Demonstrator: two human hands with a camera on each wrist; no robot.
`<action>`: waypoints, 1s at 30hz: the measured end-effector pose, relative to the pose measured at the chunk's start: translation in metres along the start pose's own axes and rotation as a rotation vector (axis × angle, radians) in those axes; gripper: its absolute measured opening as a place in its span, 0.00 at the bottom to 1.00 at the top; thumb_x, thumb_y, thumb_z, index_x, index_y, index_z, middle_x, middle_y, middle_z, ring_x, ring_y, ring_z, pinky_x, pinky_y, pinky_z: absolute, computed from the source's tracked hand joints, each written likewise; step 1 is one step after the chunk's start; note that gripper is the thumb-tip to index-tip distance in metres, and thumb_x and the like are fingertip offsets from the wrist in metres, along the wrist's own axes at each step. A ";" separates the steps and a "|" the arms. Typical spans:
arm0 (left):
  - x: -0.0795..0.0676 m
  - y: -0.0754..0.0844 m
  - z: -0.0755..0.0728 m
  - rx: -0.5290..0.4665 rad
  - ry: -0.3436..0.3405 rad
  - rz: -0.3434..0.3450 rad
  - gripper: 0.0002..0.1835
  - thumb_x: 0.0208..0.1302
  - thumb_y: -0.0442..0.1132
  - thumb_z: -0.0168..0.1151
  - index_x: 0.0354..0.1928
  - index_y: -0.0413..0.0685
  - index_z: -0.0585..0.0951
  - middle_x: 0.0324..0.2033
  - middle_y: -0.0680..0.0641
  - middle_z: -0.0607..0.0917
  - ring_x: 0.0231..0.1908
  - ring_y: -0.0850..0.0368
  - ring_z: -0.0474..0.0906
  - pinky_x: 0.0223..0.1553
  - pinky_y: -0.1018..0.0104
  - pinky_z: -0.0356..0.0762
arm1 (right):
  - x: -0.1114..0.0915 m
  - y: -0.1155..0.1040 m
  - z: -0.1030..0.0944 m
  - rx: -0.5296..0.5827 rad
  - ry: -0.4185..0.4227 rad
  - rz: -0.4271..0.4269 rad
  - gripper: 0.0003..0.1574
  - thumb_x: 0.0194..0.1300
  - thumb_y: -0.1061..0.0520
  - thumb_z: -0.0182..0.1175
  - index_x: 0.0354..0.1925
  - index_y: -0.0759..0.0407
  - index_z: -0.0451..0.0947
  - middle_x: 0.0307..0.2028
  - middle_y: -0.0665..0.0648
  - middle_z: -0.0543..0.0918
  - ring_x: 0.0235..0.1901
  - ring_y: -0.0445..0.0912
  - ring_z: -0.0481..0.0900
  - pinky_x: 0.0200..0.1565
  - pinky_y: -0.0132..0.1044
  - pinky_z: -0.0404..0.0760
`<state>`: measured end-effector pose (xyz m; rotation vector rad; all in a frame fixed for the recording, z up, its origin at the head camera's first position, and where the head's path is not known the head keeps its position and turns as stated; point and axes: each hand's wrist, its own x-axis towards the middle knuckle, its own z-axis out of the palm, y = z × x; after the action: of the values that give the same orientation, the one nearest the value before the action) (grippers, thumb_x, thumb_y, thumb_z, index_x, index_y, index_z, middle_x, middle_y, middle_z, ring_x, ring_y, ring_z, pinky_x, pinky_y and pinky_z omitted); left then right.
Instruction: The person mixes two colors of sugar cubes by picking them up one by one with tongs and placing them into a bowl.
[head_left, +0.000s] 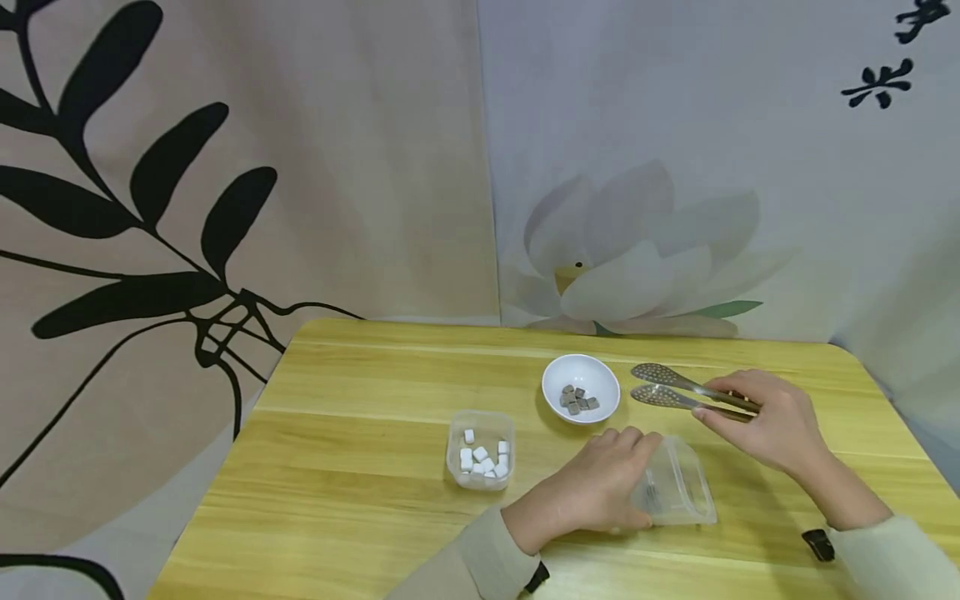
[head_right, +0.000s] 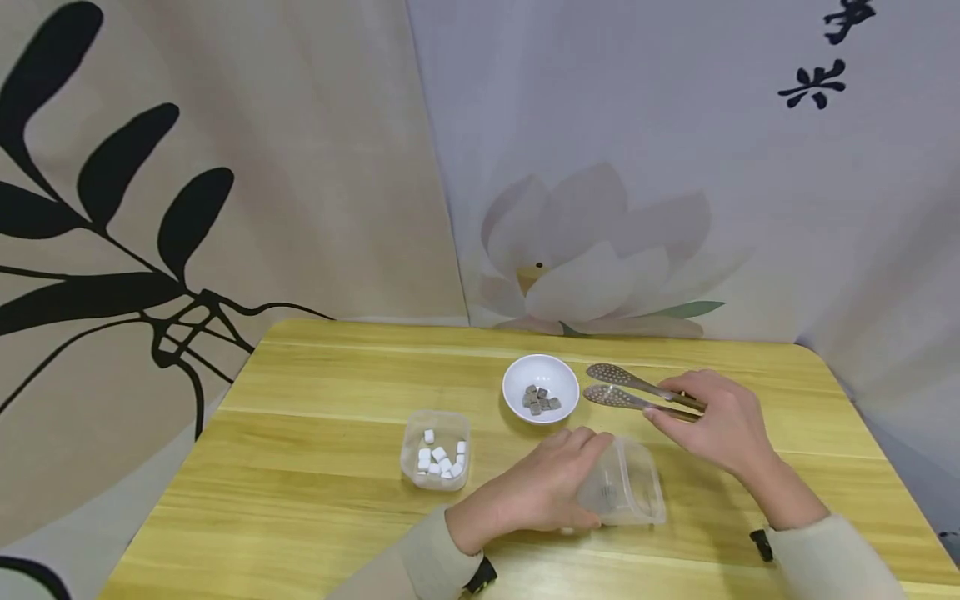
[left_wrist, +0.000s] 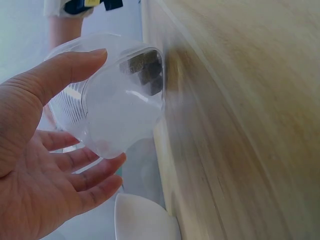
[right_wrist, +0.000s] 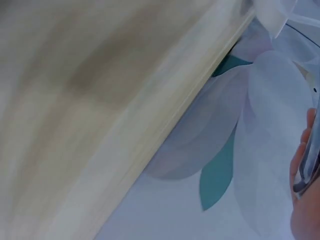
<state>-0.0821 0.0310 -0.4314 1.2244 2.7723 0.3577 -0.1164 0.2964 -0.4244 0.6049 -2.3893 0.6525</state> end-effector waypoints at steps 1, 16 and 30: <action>0.000 0.000 0.000 -0.002 -0.001 -0.002 0.54 0.50 0.58 0.83 0.75 0.51 0.65 0.56 0.55 0.76 0.51 0.63 0.70 0.58 0.72 0.70 | -0.004 0.002 -0.003 -0.002 0.010 -0.006 0.22 0.39 0.53 0.83 0.38 0.52 0.91 0.34 0.53 0.88 0.28 0.34 0.76 0.28 0.26 0.70; -0.002 -0.001 0.000 -0.033 -0.013 -0.016 0.55 0.50 0.57 0.83 0.76 0.50 0.64 0.58 0.54 0.76 0.53 0.62 0.70 0.61 0.70 0.68 | -0.055 0.019 -0.038 -0.004 0.062 -0.055 0.23 0.36 0.45 0.85 0.33 0.49 0.90 0.33 0.42 0.87 0.33 0.22 0.77 0.32 0.22 0.75; -0.002 0.000 0.001 -0.030 -0.003 -0.009 0.55 0.50 0.57 0.84 0.76 0.50 0.64 0.58 0.54 0.76 0.53 0.62 0.70 0.61 0.70 0.69 | -0.069 0.012 -0.050 -0.073 -0.050 -0.070 0.27 0.24 0.57 0.85 0.31 0.45 0.88 0.31 0.41 0.86 0.29 0.26 0.80 0.32 0.21 0.78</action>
<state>-0.0806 0.0296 -0.4324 1.2043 2.7582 0.3950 -0.0516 0.3524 -0.4363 0.6776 -2.4144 0.5234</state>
